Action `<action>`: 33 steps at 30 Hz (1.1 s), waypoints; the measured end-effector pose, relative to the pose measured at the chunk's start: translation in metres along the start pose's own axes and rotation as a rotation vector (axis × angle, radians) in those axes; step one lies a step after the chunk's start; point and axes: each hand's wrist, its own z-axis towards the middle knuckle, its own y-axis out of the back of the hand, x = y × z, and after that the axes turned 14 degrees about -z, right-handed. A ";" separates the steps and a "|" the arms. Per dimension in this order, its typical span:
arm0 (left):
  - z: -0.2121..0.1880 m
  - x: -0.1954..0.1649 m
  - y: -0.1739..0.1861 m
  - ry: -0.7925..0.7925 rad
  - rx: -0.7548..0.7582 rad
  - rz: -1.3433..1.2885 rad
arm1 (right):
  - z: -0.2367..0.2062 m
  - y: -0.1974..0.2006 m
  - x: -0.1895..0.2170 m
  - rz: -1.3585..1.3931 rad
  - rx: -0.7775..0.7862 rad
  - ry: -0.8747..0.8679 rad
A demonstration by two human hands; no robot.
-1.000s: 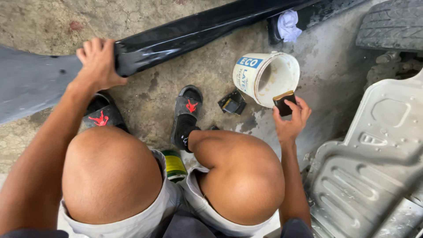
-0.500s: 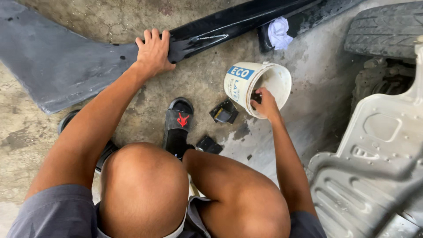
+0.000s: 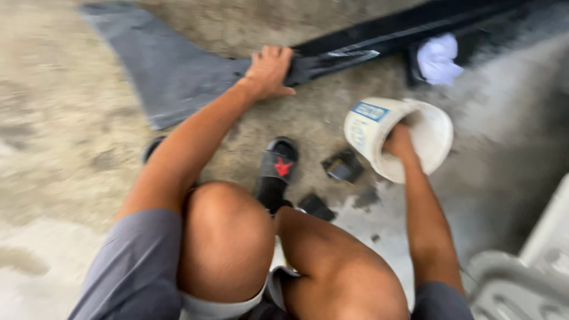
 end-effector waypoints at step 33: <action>-0.226 0.198 0.030 0.271 -0.670 -1.414 | 0.130 0.017 0.254 0.198 -0.181 0.119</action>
